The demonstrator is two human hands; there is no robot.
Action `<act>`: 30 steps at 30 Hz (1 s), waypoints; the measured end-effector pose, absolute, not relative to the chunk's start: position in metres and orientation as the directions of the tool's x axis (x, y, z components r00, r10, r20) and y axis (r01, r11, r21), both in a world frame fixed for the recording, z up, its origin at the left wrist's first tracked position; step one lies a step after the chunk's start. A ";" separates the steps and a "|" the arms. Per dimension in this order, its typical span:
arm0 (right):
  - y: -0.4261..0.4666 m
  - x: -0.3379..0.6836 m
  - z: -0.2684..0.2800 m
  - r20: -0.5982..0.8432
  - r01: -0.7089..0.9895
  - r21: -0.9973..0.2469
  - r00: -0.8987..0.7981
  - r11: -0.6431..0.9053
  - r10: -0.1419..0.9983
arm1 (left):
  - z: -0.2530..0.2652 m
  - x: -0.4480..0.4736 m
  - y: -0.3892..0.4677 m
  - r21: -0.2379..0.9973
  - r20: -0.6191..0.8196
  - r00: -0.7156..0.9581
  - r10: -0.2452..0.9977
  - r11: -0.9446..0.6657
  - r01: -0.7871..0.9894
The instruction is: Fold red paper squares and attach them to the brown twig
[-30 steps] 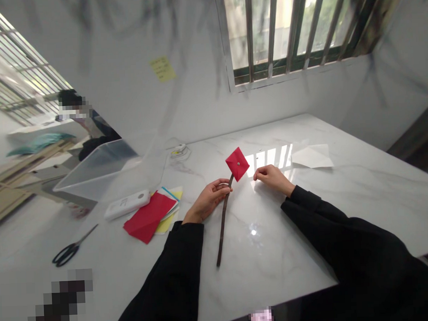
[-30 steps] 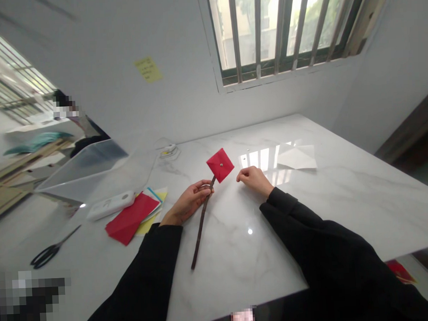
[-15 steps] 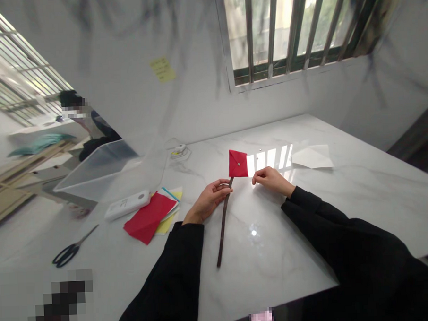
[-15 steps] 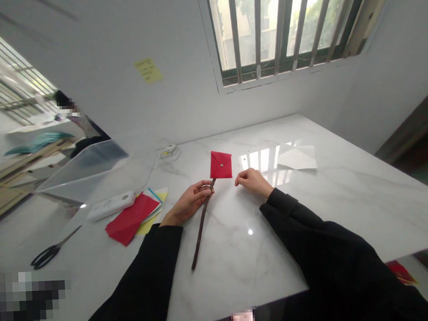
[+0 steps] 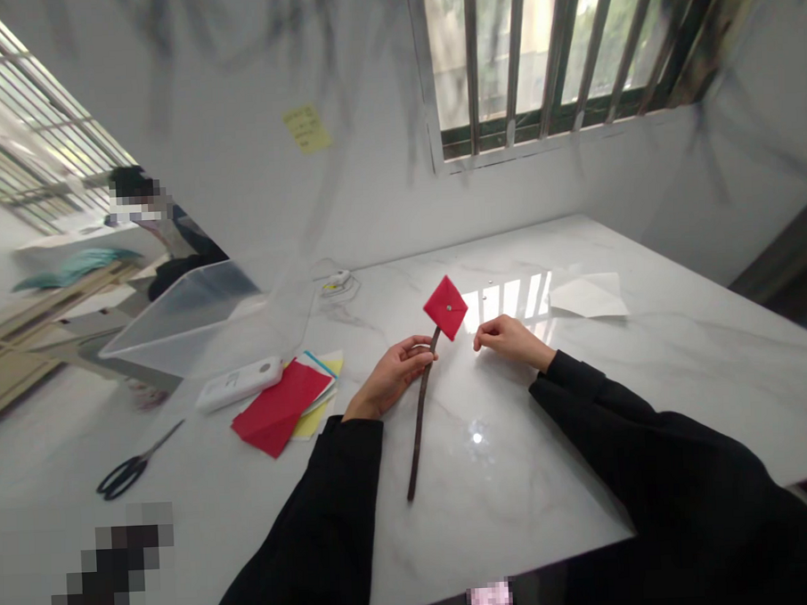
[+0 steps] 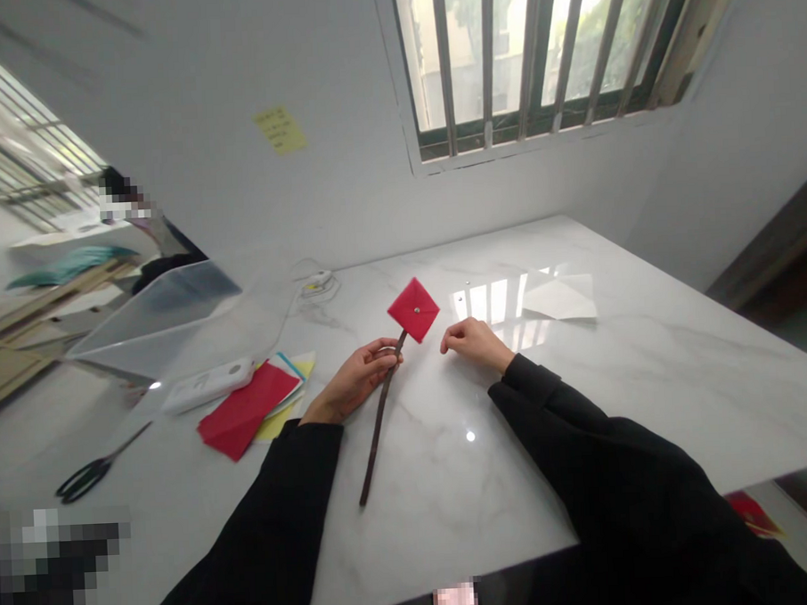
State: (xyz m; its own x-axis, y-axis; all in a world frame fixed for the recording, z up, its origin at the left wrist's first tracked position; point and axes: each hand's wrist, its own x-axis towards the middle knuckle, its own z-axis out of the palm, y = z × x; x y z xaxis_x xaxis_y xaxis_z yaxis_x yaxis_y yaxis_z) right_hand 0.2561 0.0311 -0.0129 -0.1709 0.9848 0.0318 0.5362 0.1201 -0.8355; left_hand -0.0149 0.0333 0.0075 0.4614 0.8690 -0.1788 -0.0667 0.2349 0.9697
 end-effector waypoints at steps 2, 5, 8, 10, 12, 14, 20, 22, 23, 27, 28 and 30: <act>0.031 0.256 -0.013 0.040 0.548 -0.826 -0.169 0.128 0.985 | 0.009 -0.014 0.033 0.970 -0.178 0.463 0.868 0.234 -0.066; 0.032 0.255 -0.015 0.064 0.541 -0.833 -0.118 0.118 0.991 | 0.010 -0.014 0.032 0.970 -0.178 0.468 0.865 0.234 -0.064; 0.033 0.254 -0.019 0.075 0.504 -0.859 -0.047 0.088 0.996 | 0.010 -0.014 0.032 0.969 -0.174 0.478 0.861 0.235 -0.071; 0.034 0.254 -0.021 0.058 0.458 -0.888 -0.001 0.052 0.998 | 0.008 -0.015 0.033 0.970 -0.170 0.485 0.858 0.233 -0.073; 0.033 0.253 -0.021 0.018 0.408 -0.913 -0.002 0.017 1.000 | 0.007 -0.015 0.034 0.970 -0.167 0.487 0.857 0.232 -0.076; 0.032 0.252 -0.020 -0.020 0.386 -0.922 -0.119 0.027 0.993 | 0.007 -0.014 0.034 0.970 -0.163 0.485 0.859 0.229 -0.079; 0.030 0.248 -0.016 -0.006 0.377 -0.922 -0.241 0.088 0.970 | 0.010 -0.013 0.032 0.969 -0.180 0.460 0.870 0.236 -0.067; 0.031 0.248 -0.017 -0.002 0.391 -0.918 -0.178 0.069 0.984 | 0.011 -0.013 0.031 0.969 -0.181 0.457 0.871 0.236 -0.067; 0.032 0.249 -0.018 -0.001 0.398 -0.916 -0.145 0.057 0.989 | 0.011 -0.013 0.031 0.969 -0.179 0.459 0.870 0.236 -0.068; 0.034 0.251 -0.022 0.010 0.397 -0.918 0.001 0.009 1.000 | 0.011 -0.015 0.031 0.971 -0.182 0.470 0.864 0.234 -0.055; 0.034 0.252 -0.022 0.018 0.395 -0.919 0.031 0.004 0.999 | 0.011 -0.015 0.031 0.971 -0.184 0.469 0.864 0.234 -0.052; 0.034 0.254 -0.021 0.028 0.409 -0.912 0.016 0.019 0.999 | 0.010 -0.015 0.031 0.970 -0.185 0.465 0.866 0.237 -0.055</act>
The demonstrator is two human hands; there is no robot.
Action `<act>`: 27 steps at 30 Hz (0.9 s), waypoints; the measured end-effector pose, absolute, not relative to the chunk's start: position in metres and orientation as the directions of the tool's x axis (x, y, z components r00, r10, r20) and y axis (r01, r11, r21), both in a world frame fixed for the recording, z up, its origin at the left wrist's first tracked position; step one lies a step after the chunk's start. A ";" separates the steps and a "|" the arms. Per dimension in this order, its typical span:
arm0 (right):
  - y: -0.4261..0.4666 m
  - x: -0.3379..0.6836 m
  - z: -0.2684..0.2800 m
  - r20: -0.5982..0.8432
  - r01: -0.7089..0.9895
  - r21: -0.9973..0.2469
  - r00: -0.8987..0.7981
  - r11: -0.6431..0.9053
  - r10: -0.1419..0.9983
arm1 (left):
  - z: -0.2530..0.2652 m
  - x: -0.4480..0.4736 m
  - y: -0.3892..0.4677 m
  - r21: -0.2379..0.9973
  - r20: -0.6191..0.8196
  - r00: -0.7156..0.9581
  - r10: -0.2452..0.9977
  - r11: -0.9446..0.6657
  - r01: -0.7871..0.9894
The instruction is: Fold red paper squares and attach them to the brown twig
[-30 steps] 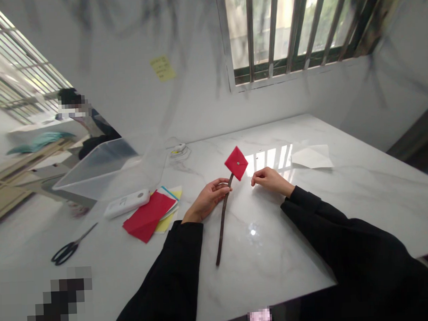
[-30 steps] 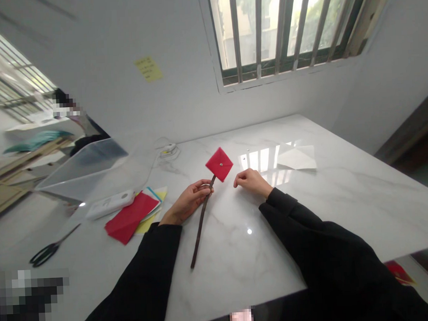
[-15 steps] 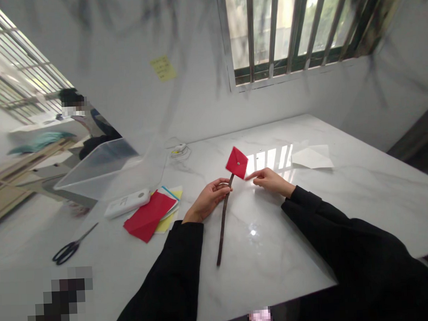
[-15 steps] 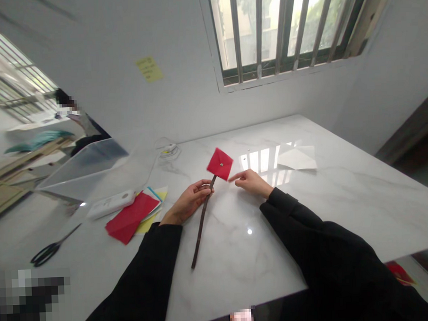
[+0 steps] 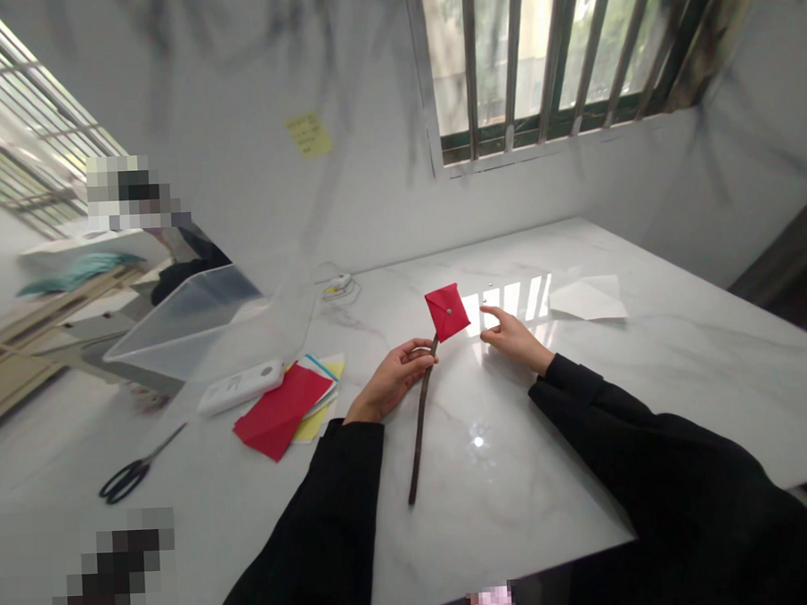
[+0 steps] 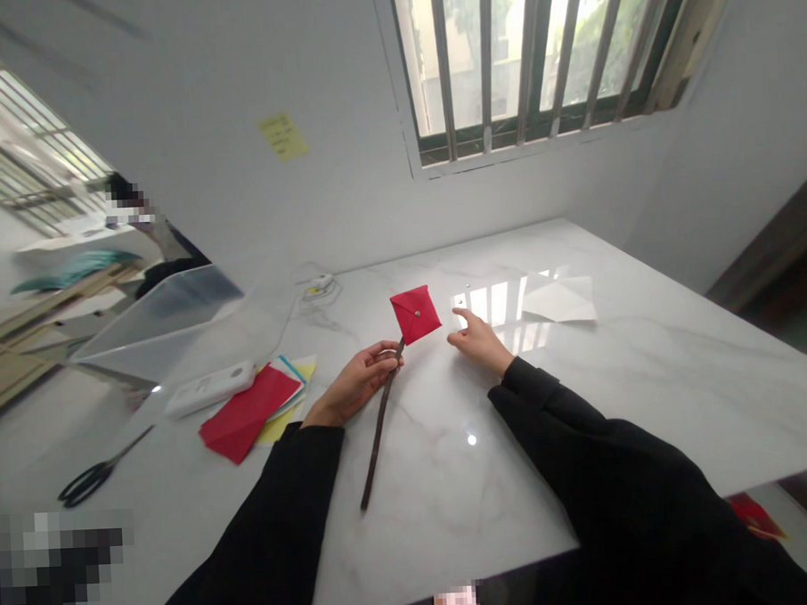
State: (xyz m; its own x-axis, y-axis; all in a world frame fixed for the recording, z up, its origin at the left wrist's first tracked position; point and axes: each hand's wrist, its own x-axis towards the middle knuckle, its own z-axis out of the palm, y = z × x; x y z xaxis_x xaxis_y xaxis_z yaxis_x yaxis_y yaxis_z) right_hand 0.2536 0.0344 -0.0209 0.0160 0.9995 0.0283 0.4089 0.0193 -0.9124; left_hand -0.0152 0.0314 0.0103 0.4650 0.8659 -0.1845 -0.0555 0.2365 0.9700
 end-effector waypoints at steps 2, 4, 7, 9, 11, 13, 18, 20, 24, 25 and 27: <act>0.035 0.255 -0.020 0.025 0.446 -0.893 -0.083 0.059 0.996 | 0.010 -0.015 0.032 0.969 -0.184 0.464 0.867 0.240 -0.062; 0.035 0.256 -0.019 0.021 0.480 -0.872 -0.171 0.101 0.985 | 0.009 -0.015 0.032 0.968 -0.187 0.462 0.867 0.244 -0.065; 0.037 0.257 -0.021 0.042 0.488 -0.865 -0.164 0.118 0.986 | 0.009 -0.014 0.032 0.968 -0.188 0.461 0.867 0.244 -0.065; 0.038 0.256 -0.023 0.057 0.469 -0.876 -0.136 0.115 0.989 | 0.009 -0.014 0.033 0.968 -0.183 0.464 0.867 0.240 -0.067; 0.038 0.256 -0.025 0.053 0.444 -0.891 -0.105 0.094 0.993 | 0.008 -0.014 0.033 0.968 -0.179 0.467 0.866 0.239 -0.073; 0.037 0.255 -0.025 0.032 0.418 -0.906 -0.075 0.061 0.997 | 0.008 -0.014 0.033 0.968 -0.175 0.472 0.864 0.239 -0.078; 0.033 0.252 -0.018 -0.016 0.353 -0.935 0.009 -0.018 1.000 | 0.009 -0.014 0.032 0.969 -0.167 0.473 0.865 0.232 -0.081; 0.031 0.251 -0.016 -0.062 0.337 -0.941 -0.105 -0.022 0.993 | 0.010 -0.013 0.031 0.970 -0.176 0.469 0.866 0.233 -0.068; 0.032 0.250 -0.018 -0.055 0.367 -0.929 -0.282 0.055 0.958 | 0.011 -0.014 0.031 0.972 -0.179 0.461 0.869 0.228 -0.053; 0.032 0.250 -0.019 -0.037 0.379 -0.923 -0.253 0.064 0.967 | 0.010 -0.014 0.031 0.972 -0.178 0.461 0.870 0.228 -0.056; 0.034 0.251 -0.020 -0.006 0.393 -0.917 -0.195 0.072 0.981 | 0.009 -0.014 0.032 0.971 -0.178 0.465 0.867 0.231 -0.059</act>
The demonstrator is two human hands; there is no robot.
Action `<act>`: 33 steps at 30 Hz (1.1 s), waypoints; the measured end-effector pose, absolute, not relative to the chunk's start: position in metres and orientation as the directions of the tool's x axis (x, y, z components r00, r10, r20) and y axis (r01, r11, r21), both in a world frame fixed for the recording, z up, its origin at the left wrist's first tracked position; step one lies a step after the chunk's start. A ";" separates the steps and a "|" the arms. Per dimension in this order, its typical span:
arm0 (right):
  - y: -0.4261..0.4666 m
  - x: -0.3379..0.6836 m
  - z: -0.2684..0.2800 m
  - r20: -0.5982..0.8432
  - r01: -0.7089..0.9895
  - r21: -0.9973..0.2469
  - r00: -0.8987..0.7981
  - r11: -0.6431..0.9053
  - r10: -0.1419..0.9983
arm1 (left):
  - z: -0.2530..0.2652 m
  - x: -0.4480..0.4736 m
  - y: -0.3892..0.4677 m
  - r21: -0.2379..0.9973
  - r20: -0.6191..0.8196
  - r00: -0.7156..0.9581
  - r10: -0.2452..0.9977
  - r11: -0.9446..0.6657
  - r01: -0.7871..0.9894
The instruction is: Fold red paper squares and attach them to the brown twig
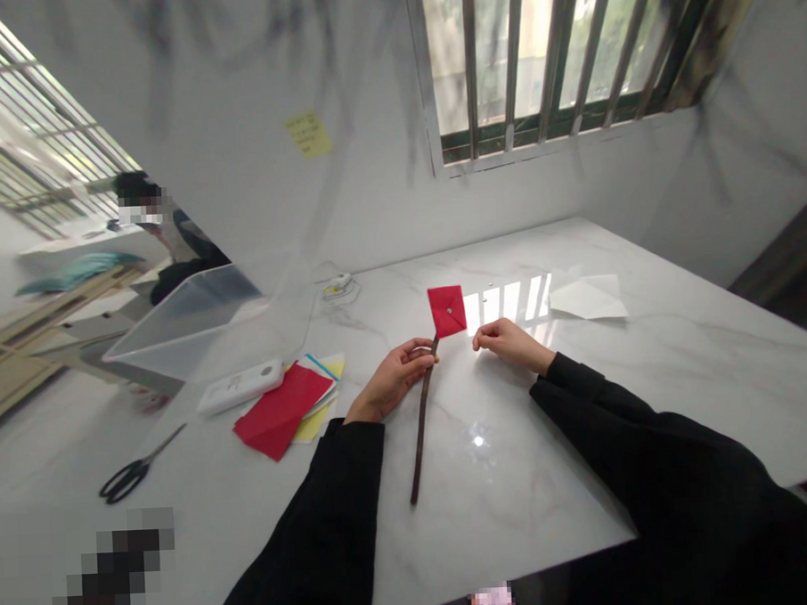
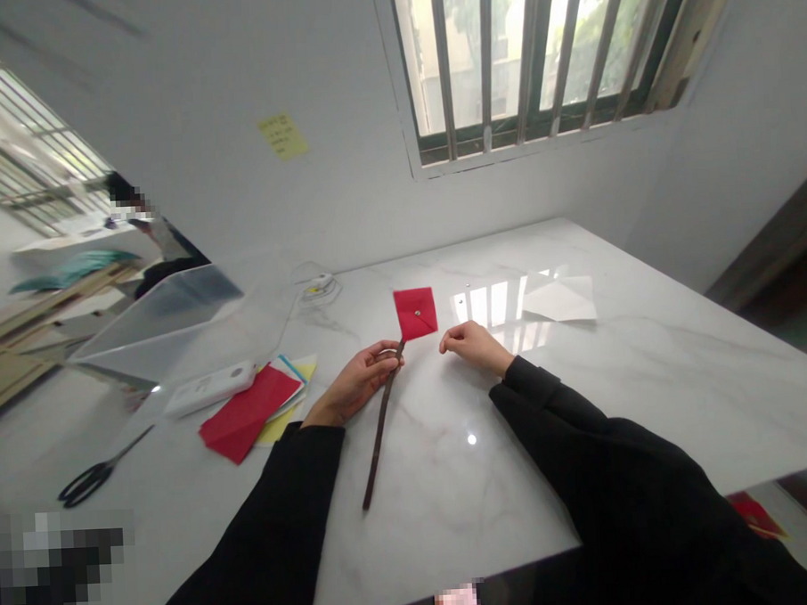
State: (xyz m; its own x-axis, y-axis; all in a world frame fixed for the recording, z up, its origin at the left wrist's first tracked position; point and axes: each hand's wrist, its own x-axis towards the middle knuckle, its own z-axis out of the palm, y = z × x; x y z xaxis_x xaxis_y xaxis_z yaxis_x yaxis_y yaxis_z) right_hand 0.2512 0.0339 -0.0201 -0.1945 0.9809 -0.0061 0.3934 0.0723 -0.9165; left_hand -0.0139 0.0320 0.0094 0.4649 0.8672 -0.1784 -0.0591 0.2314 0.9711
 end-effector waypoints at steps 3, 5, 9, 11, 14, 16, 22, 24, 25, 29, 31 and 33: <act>0.035 0.253 -0.020 0.008 0.375 -0.925 -0.130 0.056 0.992 | 0.009 -0.014 0.032 0.971 -0.179 0.462 0.869 0.231 -0.057; 0.035 0.253 -0.020 -0.014 0.359 -0.933 -0.077 0.014 0.997 | 0.009 -0.014 0.032 0.972 -0.181 0.453 0.873 0.229 -0.053; 0.033 0.251 -0.019 -0.045 0.345 -0.938 -0.016 -0.037 0.999 | 0.010 -0.014 0.032 0.970 -0.184 0.452 0.873 0.235 -0.059; 0.031 0.251 -0.017 0.011 0.372 -0.928 -0.003 0.011 1.000 | 0.010 -0.014 0.032 0.970 -0.182 0.458 0.870 0.235 -0.061; 0.026 0.252 -0.011 0.189 0.499 -0.856 0.062 0.134 0.980 | 0.011 -0.013 0.031 0.974 -0.175 0.481 0.859 0.222 -0.042; 0.023 0.253 -0.006 0.285 0.574 -0.798 0.089 0.185 0.954 | 0.013 -0.013 0.029 0.977 -0.170 0.511 0.842 0.211 -0.022; 0.026 0.261 -0.005 0.241 0.666 -0.732 0.055 0.144 0.969 | 0.015 -0.013 0.027 0.980 -0.159 0.555 0.817 0.197 -0.009; 0.029 0.264 -0.008 0.126 0.716 -0.692 -0.005 0.091 0.992 | 0.013 -0.014 0.028 0.979 -0.153 0.538 0.829 0.200 -0.031; 0.030 0.265 -0.009 0.082 0.733 -0.677 -0.026 0.075 0.996 | 0.012 -0.014 0.029 0.978 -0.149 0.528 0.836 0.202 -0.044; 0.031 0.266 -0.010 0.060 0.736 -0.674 -0.036 0.067 0.998 | 0.007 -0.017 0.032 0.978 -0.144 0.519 0.842 0.202 -0.057; 0.031 0.265 -0.009 0.076 0.730 -0.680 -0.022 0.068 0.997 | 0.006 -0.017 0.033 0.979 -0.141 0.517 0.844 0.196 -0.054; 0.030 0.264 -0.008 0.107 0.717 -0.693 0.012 0.066 0.994 | 0.007 -0.017 0.033 0.979 -0.144 0.517 0.844 0.199 -0.051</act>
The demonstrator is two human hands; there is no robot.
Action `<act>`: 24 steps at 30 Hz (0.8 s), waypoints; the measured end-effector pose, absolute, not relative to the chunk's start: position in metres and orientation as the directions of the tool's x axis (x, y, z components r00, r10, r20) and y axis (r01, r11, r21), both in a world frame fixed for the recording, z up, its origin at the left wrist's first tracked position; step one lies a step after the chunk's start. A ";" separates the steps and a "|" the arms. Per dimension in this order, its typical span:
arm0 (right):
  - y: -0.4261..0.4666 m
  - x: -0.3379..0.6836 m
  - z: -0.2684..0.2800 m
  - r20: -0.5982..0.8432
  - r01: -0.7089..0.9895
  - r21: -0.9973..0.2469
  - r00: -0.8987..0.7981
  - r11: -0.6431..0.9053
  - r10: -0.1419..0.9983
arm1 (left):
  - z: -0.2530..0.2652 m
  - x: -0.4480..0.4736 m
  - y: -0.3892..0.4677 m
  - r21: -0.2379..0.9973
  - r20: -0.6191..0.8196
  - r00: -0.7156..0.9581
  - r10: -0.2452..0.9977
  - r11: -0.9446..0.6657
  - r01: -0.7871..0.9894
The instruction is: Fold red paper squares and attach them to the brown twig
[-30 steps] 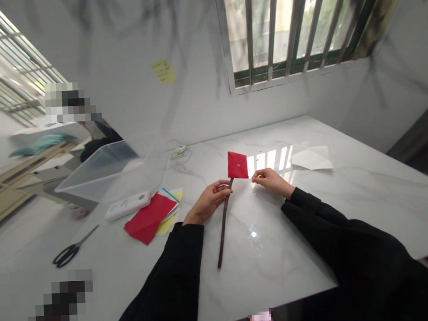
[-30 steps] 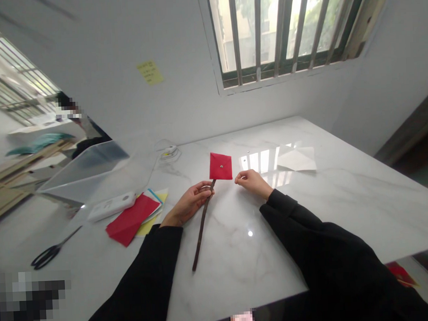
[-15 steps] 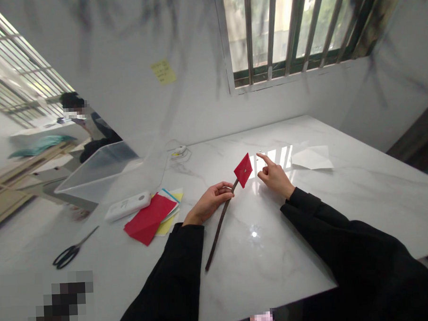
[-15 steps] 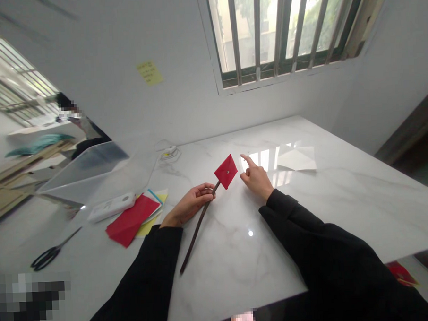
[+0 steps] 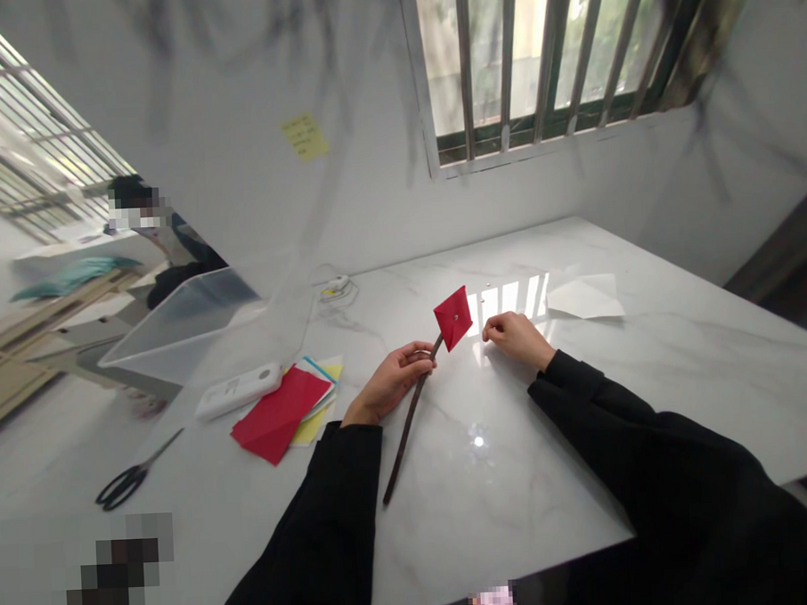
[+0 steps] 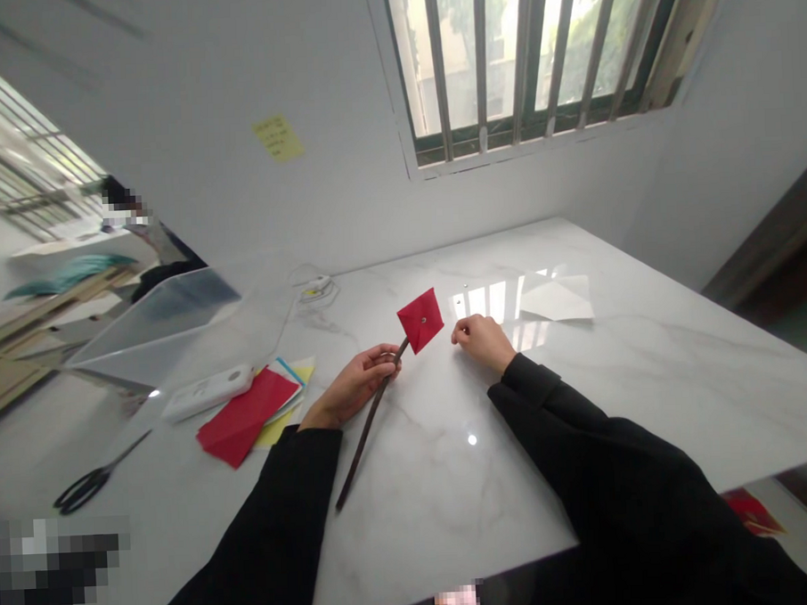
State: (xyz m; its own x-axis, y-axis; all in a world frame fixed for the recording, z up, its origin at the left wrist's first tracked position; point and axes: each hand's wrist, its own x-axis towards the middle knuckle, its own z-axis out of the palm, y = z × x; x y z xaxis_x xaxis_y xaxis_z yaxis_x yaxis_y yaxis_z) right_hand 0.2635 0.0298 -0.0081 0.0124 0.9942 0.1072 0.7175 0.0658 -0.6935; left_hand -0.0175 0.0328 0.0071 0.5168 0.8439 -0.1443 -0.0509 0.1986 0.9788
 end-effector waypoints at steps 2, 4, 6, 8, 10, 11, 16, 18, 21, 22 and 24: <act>0.029 0.262 -0.008 0.150 0.687 -0.723 0.052 0.074 0.987 | 0.009 -0.017 0.032 0.977 -0.149 0.515 0.844 0.207 -0.056; 0.028 0.260 -0.009 0.186 0.652 -0.752 0.065 0.100 0.980 | 0.010 -0.016 0.031 0.975 -0.149 0.509 0.848 0.212 -0.067; 0.027 0.258 -0.009 0.175 0.639 -0.759 0.014 0.126 0.984 | 0.011 -0.016 0.030 0.974 -0.148 0.503 0.852 0.213 -0.074; 0.027 0.257 -0.009 0.124 0.651 -0.748 -0.054 0.129 0.991 | 0.011 -0.015 0.030 0.974 -0.147 0.494 0.857 0.212 -0.077; 0.027 0.257 -0.008 0.084 0.665 -0.738 -0.079 0.115 0.993 | 0.011 -0.014 0.030 0.974 -0.144 0.487 0.861 0.211 -0.085; 0.027 0.258 -0.008 0.080 0.668 -0.736 -0.074 0.109 0.994 | 0.011 -0.014 0.030 0.973 -0.143 0.486 0.862 0.212 -0.089; 0.028 0.258 -0.009 0.118 0.671 -0.736 -0.010 0.094 0.993 | 0.012 -0.014 0.030 0.974 -0.144 0.484 0.863 0.211 -0.087; 0.029 0.258 -0.010 0.140 0.650 -0.755 0.037 0.083 0.989 | 0.012 -0.014 0.029 0.974 -0.143 0.486 0.862 0.211 -0.087; 0.029 0.257 -0.011 0.153 0.594 -0.801 0.081 0.076 0.985 | 0.013 -0.014 0.029 0.971 -0.147 0.494 0.857 0.220 -0.091; 0.029 0.257 -0.011 0.145 0.585 -0.807 0.058 0.084 0.988 | 0.013 -0.014 0.030 0.970 -0.149 0.494 0.857 0.223 -0.094; 0.028 0.256 -0.010 0.099 0.584 -0.806 -0.032 0.099 0.995 | 0.013 -0.014 0.030 0.968 -0.151 0.491 0.858 0.228 -0.101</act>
